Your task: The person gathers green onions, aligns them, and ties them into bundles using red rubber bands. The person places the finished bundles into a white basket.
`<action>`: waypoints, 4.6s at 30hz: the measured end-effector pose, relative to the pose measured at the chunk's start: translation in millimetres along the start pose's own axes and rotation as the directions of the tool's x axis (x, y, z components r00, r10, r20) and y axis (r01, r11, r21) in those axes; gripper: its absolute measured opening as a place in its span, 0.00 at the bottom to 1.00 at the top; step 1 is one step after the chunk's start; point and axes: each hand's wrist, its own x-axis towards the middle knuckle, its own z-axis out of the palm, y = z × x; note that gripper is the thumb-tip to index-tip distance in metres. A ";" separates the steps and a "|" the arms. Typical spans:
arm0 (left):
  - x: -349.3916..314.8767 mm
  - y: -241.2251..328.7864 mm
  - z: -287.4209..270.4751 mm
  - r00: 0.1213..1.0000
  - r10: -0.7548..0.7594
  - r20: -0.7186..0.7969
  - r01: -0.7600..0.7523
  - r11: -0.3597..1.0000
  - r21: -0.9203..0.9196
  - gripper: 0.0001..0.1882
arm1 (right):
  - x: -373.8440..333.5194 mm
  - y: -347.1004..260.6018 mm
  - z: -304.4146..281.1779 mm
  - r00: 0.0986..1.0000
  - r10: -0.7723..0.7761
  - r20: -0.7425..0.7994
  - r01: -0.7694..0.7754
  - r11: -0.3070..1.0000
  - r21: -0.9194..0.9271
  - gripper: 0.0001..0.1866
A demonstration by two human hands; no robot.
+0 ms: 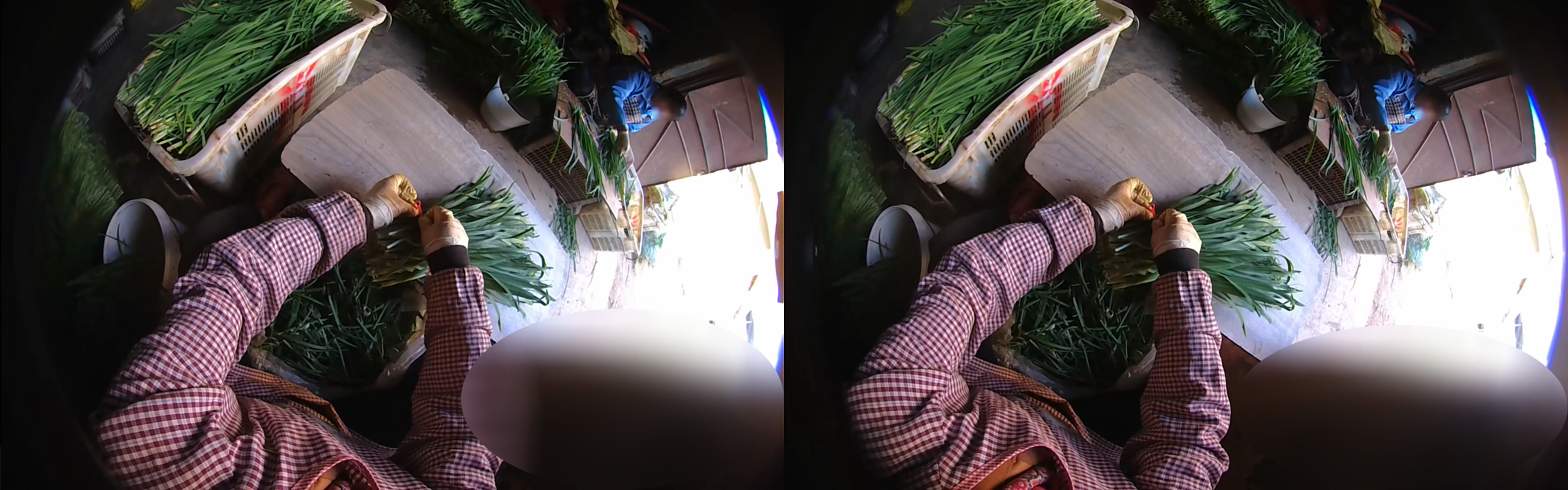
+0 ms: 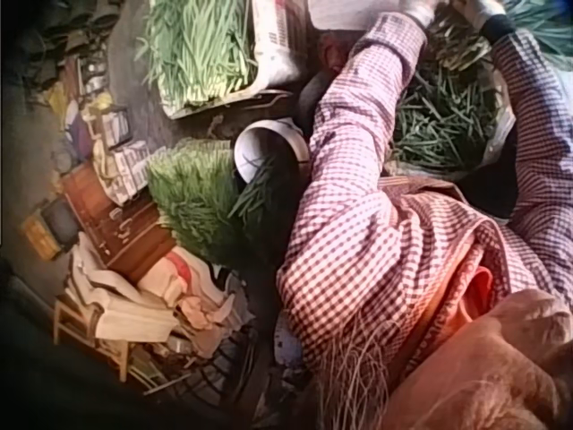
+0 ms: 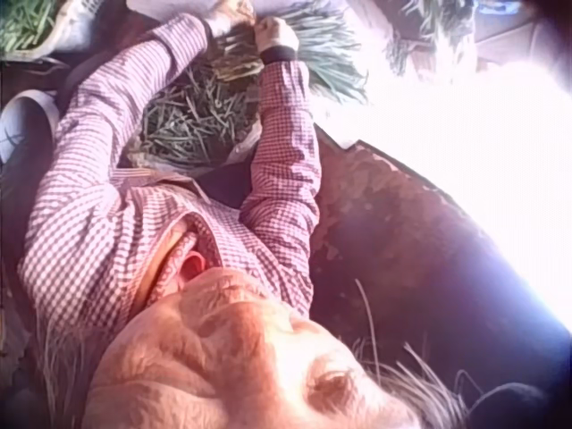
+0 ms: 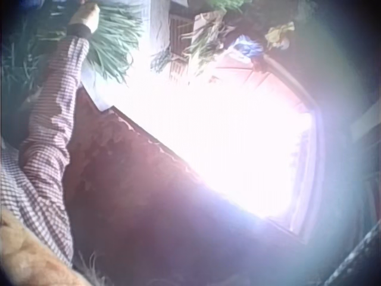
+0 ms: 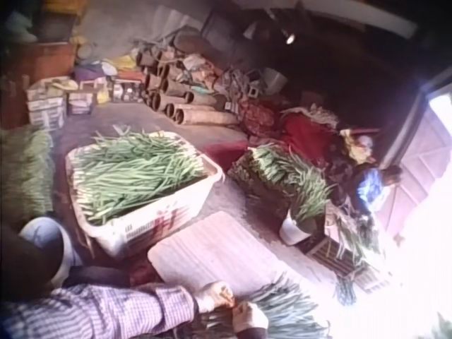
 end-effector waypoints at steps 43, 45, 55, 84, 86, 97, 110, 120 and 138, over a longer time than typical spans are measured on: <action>-22.1 35.8 10.4 0.956 0.127 0.263 -0.199 0.943 0.265 0.07 | -15.5 11.2 -3.1 0.990 -0.064 -0.126 0.076 0.992 0.096 0.09; -24.1 36.7 13.7 0.944 0.174 0.282 -0.247 0.937 0.247 0.07 | -28.0 15.8 -6.6 0.967 -0.085 -0.242 0.148 0.955 0.256 0.08; -31.1 36.8 8.6 0.908 -0.070 0.414 0.006 0.988 0.153 0.09 | -140.5 103.2 64.2 0.838 -0.054 0.543 -0.545 -0.101 0.832 0.28; -138.7 -22.4 19.7 0.819 -0.530 -0.220 0.312 0.733 -0.604 0.14 | -122.7 46.0 6.2 0.824 -0.154 0.545 -0.565 -0.273 0.778 0.37; -142.6 -7.2 23.9 0.813 -0.541 -0.217 0.363 0.762 -0.536 0.15 | -129.4 57.1 19.6 0.952 0.151 0.268 -0.289 0.140 0.947 0.31; -100.0 -78.2 4.1 0.901 -0.349 -0.258 0.373 0.927 0.047 0.22 | -138.0 4.5 -13.4 0.950 0.138 -0.280 0.001 0.896 0.445 0.12; -141.9 -9.2 29.5 0.905 -0.402 -0.142 0.261 0.786 -0.560 0.08 | -173.6 21.4 5.3 0.991 0.110 -0.070 -0.029 0.713 0.700 0.06; -134.1 -11.8 34.5 0.965 -0.179 -0.191 0.122 0.953 -0.276 0.06 | -135.9 -2.5 -32.6 0.880 -0.141 -0.453 0.279 0.927 0.252 0.28; -129.2 -14.2 -4.1 0.930 -0.074 -0.360 0.103 0.993 0.064 0.13 | -155.4 -21.2 -38.5 0.947 0.055 -0.318 0.288 0.301 0.909 0.13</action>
